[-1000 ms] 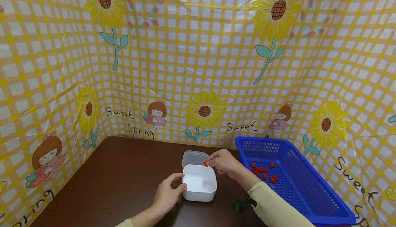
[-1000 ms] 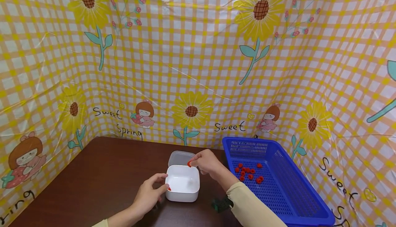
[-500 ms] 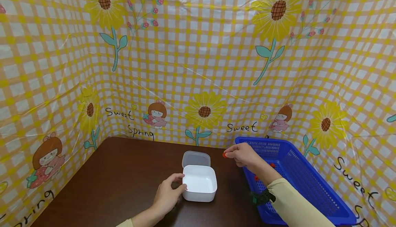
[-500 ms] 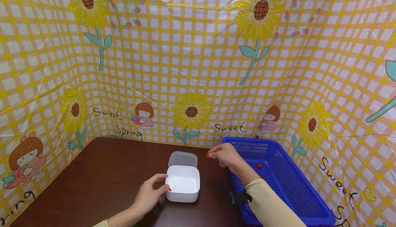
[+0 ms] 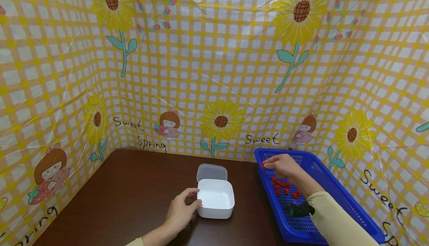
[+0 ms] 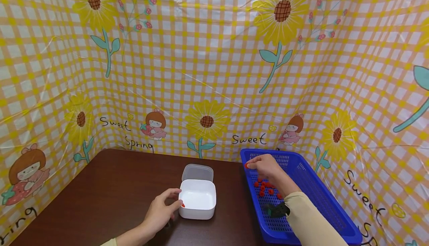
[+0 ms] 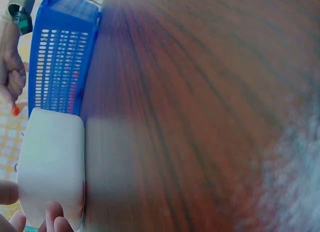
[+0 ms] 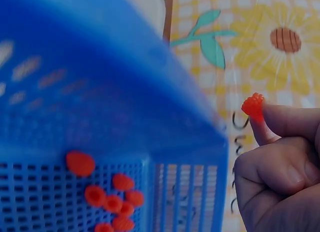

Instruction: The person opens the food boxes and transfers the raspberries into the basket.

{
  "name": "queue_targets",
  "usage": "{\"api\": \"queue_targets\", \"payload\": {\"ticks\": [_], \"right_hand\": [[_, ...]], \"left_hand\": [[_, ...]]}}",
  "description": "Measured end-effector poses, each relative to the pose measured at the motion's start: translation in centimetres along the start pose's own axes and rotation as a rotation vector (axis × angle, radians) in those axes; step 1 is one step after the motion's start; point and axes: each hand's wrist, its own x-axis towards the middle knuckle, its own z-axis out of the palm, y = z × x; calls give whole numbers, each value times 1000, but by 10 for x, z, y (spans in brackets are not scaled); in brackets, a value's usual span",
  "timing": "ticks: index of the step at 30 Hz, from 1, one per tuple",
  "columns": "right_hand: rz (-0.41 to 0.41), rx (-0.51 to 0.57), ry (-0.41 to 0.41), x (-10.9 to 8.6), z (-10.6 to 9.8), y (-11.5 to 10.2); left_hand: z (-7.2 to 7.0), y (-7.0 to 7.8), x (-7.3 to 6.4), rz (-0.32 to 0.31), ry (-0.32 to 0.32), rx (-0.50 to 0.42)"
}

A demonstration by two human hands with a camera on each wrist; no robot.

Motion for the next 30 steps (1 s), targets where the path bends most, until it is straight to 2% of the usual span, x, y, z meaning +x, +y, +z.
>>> {"api": "queue_targets", "payload": {"ticks": [5, 10, 24, 30], "right_hand": [[-9, 2, -10, 2, -14, 17], [25, -9, 10, 1, -25, 30], [143, -99, 92, -2, -39, 59], [161, -135, 107, -4, -43, 67]], "left_hand": [[-1, 0, -1, 4, 0, 4], [-1, 0, 0, 4, 2, 9], [-1, -1, -1, 6, 2, 35], [-1, -1, -1, 10, -4, 33]]}}
